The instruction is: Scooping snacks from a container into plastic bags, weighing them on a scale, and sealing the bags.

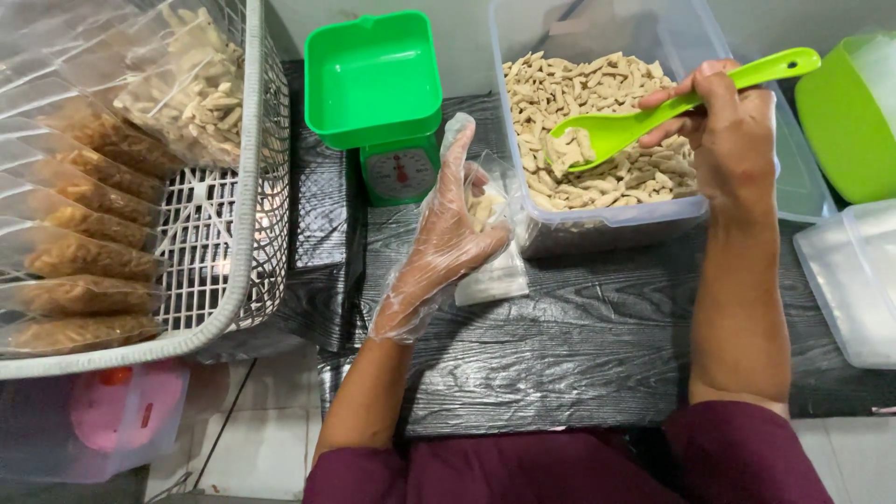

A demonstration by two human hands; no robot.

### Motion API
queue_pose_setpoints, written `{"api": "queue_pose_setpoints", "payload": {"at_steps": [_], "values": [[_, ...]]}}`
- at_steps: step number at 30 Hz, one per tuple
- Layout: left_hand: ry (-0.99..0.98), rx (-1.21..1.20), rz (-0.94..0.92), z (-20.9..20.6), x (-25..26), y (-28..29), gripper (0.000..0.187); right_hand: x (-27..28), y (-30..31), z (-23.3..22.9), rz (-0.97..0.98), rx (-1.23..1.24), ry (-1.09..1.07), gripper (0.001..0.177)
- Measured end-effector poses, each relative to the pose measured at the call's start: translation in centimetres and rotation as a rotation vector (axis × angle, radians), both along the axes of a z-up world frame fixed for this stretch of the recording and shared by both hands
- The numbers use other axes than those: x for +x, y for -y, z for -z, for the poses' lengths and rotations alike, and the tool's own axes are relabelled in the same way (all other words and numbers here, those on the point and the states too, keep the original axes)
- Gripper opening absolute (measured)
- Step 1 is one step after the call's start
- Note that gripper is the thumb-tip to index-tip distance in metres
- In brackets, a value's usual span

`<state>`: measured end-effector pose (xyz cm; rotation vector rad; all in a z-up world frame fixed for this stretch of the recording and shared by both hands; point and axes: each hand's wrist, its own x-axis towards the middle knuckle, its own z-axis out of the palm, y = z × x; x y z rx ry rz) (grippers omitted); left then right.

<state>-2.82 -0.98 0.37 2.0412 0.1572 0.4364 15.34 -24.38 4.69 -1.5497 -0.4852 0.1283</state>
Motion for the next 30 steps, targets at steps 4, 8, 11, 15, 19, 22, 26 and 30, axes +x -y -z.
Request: {"api": "queue_pose_setpoints", "payload": {"at_steps": [4,8,11,15,19,22,26,30], "values": [[-0.065,-0.033,-0.031,-1.2,0.2,0.5,0.108,-0.1,0.2,-0.5,0.037,0.144,-0.027,0.022],[0.138,0.022,0.021,1.4,1.5,0.0,0.109,-0.8,0.1,-1.6,0.032,0.16,0.006,0.024],[0.104,0.09,-0.042,2.1,2.1,-0.1,0.112,-2.9,-0.7,-3.3,-0.022,0.203,0.049,0.025],[0.188,0.108,-0.039,3.4,3.0,-0.3,0.11,-6.2,-2.4,-4.8,-0.179,0.078,0.27,0.023],[0.25,0.079,-0.077,3.4,2.8,0.2,0.108,-8.5,-4.2,-3.7,-0.356,-0.041,0.731,0.021],[0.355,0.125,-0.07,5.1,3.2,-0.4,0.106,-11.4,-5.0,-5.4,-0.384,-0.204,1.093,0.025],[0.29,-0.071,-0.095,4.2,2.2,-0.1,0.107,-11.1,-3.1,-5.4,-0.396,-0.241,1.151,0.017],[0.343,-0.158,-0.06,4.7,1.6,-0.7,0.107,-8.5,-1.1,-3.6,-0.293,-0.274,1.034,0.015]]}}
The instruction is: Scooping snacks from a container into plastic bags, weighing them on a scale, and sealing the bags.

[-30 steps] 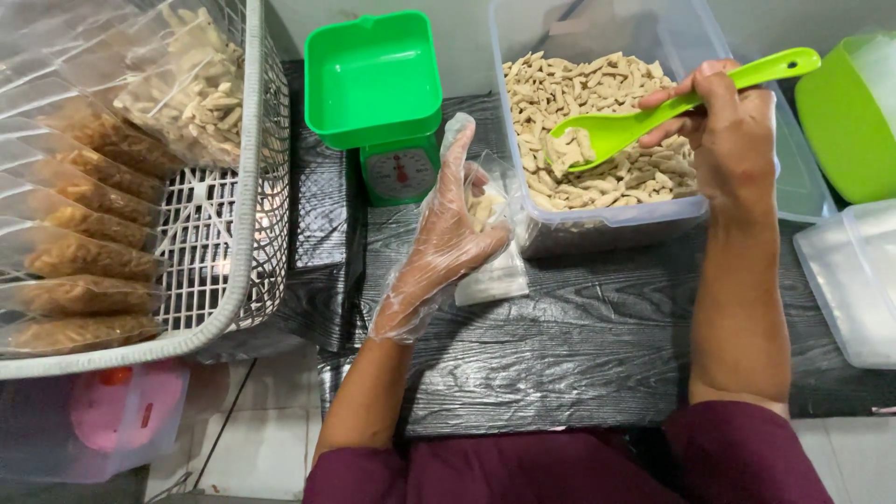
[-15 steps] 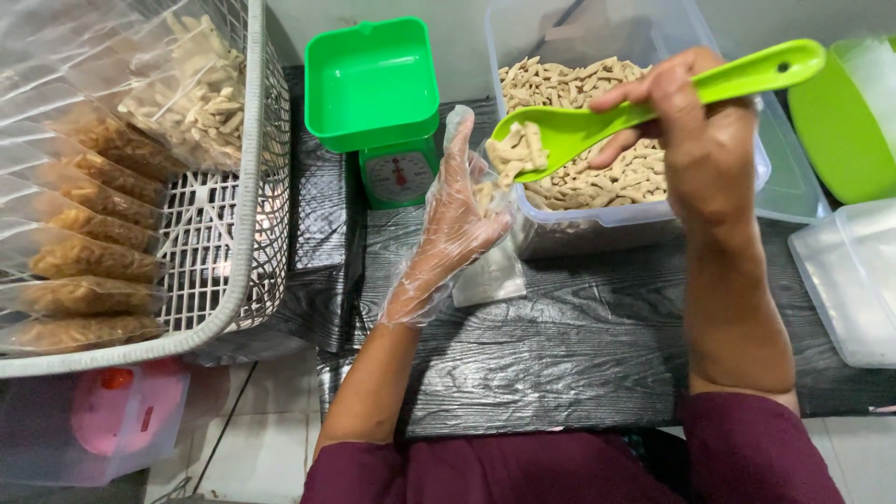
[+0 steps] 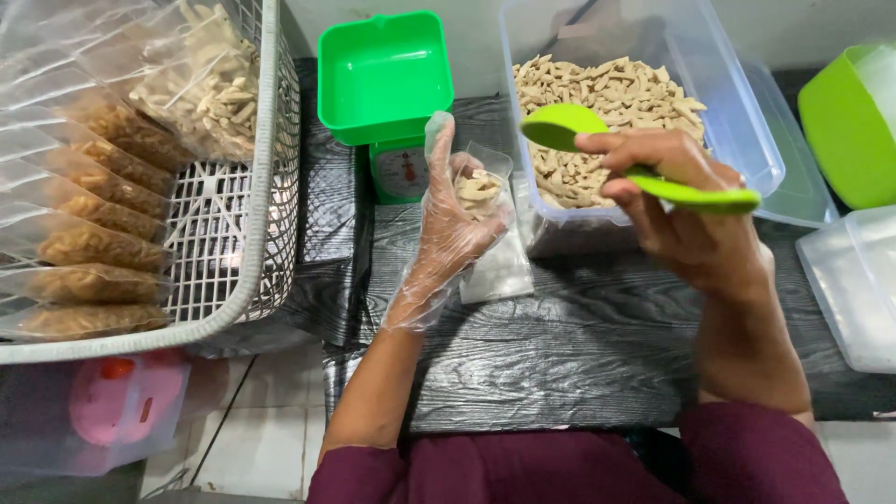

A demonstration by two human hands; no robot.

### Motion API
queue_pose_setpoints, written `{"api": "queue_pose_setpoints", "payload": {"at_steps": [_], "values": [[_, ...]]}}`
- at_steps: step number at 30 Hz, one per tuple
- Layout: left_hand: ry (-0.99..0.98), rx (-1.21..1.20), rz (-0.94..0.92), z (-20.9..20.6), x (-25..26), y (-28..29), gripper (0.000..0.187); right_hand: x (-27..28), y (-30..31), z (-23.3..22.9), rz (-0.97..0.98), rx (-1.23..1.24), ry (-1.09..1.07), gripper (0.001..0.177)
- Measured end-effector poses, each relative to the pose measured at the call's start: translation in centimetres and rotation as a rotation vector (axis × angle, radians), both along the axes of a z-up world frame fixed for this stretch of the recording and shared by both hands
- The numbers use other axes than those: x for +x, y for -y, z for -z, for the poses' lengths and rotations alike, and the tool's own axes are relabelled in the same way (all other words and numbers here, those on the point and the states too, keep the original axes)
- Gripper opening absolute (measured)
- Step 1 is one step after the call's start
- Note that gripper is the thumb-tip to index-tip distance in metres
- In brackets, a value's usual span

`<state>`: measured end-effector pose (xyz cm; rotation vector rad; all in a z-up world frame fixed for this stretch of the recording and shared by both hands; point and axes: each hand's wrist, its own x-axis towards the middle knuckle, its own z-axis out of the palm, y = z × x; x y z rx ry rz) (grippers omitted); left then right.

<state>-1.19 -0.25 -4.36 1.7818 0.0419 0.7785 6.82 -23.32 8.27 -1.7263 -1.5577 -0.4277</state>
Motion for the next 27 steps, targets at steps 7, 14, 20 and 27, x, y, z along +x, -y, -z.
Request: {"api": "queue_pose_setpoints", "payload": {"at_steps": [7,14,20,27], "values": [[0.137,-0.267,0.179,-0.6,-2.1,0.1,0.107,7.1,1.1,7.8,0.016,-0.2,-0.232,0.011],[0.049,-0.234,0.072,0.4,-3.3,0.5,0.107,4.6,5.2,4.5,0.114,-0.532,-0.173,0.053],[-0.095,-0.074,-0.038,0.5,-4.1,1.2,0.105,-3.7,2.1,1.2,0.135,-0.177,0.109,0.037],[0.083,-0.058,-0.048,3.5,-4.4,1.3,0.109,-6.8,-5.6,6.0,0.053,-0.108,0.277,0.037]]}}
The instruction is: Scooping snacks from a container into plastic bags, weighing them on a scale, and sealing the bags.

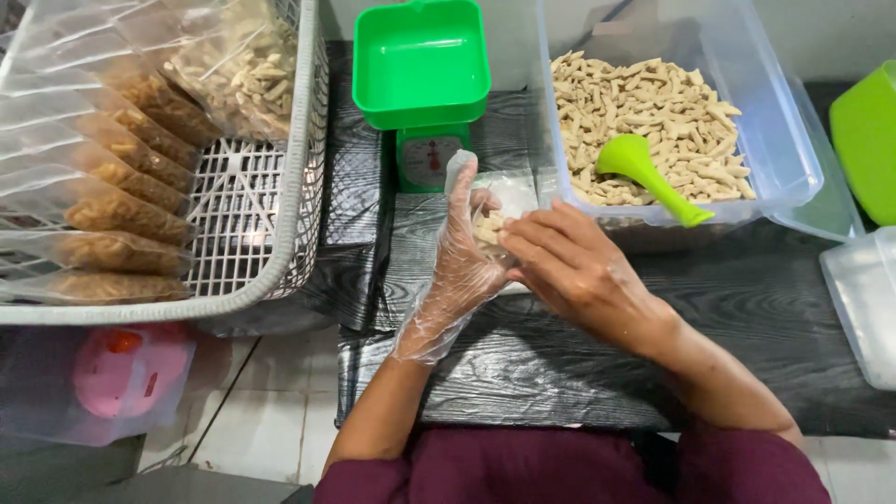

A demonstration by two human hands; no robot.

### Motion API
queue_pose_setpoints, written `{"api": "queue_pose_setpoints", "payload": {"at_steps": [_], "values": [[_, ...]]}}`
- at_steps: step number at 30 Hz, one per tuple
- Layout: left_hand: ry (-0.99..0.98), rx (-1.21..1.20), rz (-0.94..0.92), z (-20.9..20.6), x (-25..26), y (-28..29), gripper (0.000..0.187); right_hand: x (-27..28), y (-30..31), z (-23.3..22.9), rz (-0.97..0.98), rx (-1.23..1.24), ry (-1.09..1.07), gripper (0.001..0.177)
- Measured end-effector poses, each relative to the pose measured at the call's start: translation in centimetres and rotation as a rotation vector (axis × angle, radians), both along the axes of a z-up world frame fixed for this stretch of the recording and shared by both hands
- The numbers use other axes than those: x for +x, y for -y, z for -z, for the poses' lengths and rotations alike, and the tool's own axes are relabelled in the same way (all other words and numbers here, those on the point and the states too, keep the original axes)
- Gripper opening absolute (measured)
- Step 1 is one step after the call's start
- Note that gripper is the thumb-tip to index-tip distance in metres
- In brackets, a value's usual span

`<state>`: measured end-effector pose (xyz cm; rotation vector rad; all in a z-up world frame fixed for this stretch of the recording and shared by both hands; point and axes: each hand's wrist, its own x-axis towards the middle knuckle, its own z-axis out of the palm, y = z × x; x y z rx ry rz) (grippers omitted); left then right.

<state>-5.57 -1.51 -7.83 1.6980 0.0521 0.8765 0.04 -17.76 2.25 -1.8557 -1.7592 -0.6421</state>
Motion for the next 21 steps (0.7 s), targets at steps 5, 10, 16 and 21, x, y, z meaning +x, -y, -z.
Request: {"api": "queue_pose_setpoints", "payload": {"at_steps": [5,10,16,21], "values": [[-0.043,0.002,0.005,0.4,-0.8,-0.2,0.119,0.3,-1.8,1.6,-0.063,0.084,-0.113,0.028],[-0.076,-0.161,0.08,1.0,-1.4,0.6,0.119,0.5,-2.3,1.7,-0.085,0.033,-0.276,0.028],[-0.209,-0.015,0.022,2.6,-2.4,0.3,0.12,1.4,-2.2,0.4,-0.039,0.095,-0.31,0.018],[-0.232,0.05,-0.151,4.6,-1.7,-0.2,0.104,1.5,-2.8,0.2,-0.05,0.016,-0.428,0.022]]}}
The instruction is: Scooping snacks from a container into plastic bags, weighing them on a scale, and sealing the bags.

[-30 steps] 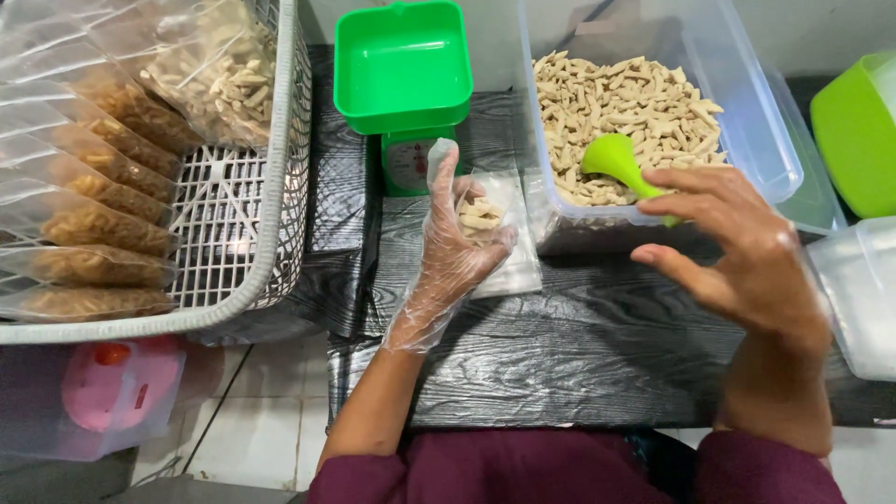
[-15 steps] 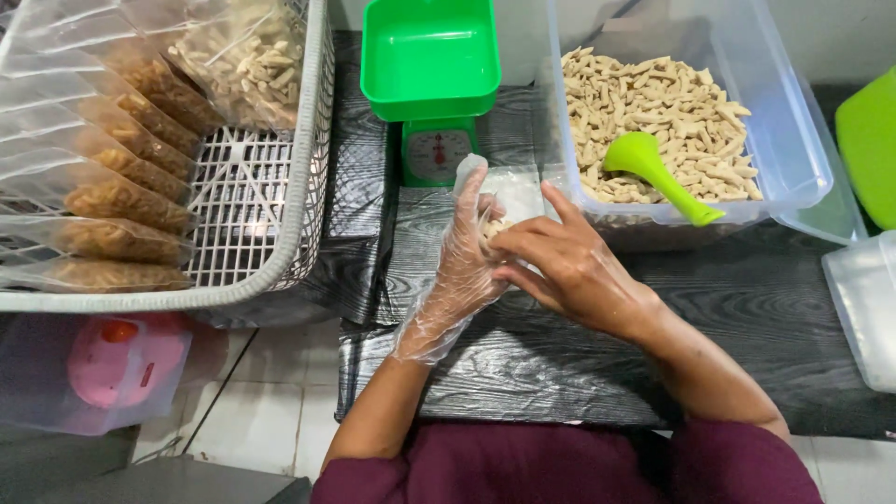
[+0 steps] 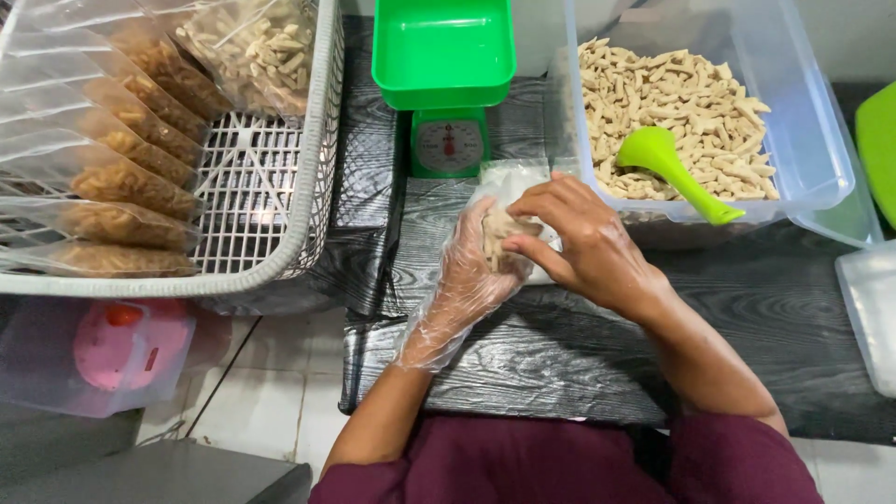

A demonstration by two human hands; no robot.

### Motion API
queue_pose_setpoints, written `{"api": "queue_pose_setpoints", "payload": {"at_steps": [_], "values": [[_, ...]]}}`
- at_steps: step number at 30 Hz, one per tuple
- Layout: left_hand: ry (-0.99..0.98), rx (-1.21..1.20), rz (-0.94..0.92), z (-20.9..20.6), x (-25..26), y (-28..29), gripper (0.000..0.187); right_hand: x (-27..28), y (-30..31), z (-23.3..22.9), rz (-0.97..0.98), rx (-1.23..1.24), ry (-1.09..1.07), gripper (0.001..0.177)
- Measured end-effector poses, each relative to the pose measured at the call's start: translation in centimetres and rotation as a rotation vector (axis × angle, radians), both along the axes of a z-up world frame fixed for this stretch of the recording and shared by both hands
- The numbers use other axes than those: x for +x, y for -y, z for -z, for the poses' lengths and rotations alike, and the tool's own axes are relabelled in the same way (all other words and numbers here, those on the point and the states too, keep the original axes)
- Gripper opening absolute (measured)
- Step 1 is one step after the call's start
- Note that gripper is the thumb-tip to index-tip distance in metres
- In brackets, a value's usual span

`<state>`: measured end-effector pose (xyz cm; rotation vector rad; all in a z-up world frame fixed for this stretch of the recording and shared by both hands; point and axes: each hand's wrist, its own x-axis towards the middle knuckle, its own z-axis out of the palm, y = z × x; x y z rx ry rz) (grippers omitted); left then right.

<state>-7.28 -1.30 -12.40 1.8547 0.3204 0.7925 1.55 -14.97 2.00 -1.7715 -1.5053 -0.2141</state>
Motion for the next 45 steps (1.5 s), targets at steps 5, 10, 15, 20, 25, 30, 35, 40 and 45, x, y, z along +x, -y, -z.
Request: {"api": "queue_pose_setpoints", "payload": {"at_steps": [5,10,15,20,25,30,35,40,45], "values": [[-0.002,0.163,-0.128,-1.7,-0.6,0.1,0.086,0.3,-0.3,0.4,-0.087,-0.018,-0.032,0.011],[-0.031,0.036,0.089,-3.7,-2.2,-0.3,0.116,1.4,-0.3,0.7,-0.04,-0.008,0.066,0.009],[-0.042,-0.324,0.093,-4.8,-5.1,-1.4,0.087,2.1,0.3,-0.3,0.053,0.04,0.081,0.01],[0.13,-0.822,-0.001,-2.5,-5.6,-2.3,0.04,2.4,0.0,0.3,0.082,0.062,0.103,0.012],[0.244,-1.09,0.056,-1.7,-5.9,-2.3,0.051,2.2,-0.5,0.4,0.067,0.172,0.069,0.011],[0.271,-1.173,0.072,0.2,-6.0,-2.7,0.053,2.7,-0.2,0.9,0.074,0.232,0.028,0.014],[0.225,-1.194,0.037,0.3,-6.0,-3.1,0.045,2.5,-0.4,1.2,0.069,0.275,-0.024,0.016],[0.202,-1.218,-0.021,-0.6,-6.0,-2.8,0.038,2.7,-0.5,1.8,0.065,0.301,-0.052,0.017],[0.184,-1.183,-0.02,-0.5,-5.8,-2.8,0.035,2.5,-0.6,1.7,0.054,0.315,-0.084,0.017]]}}
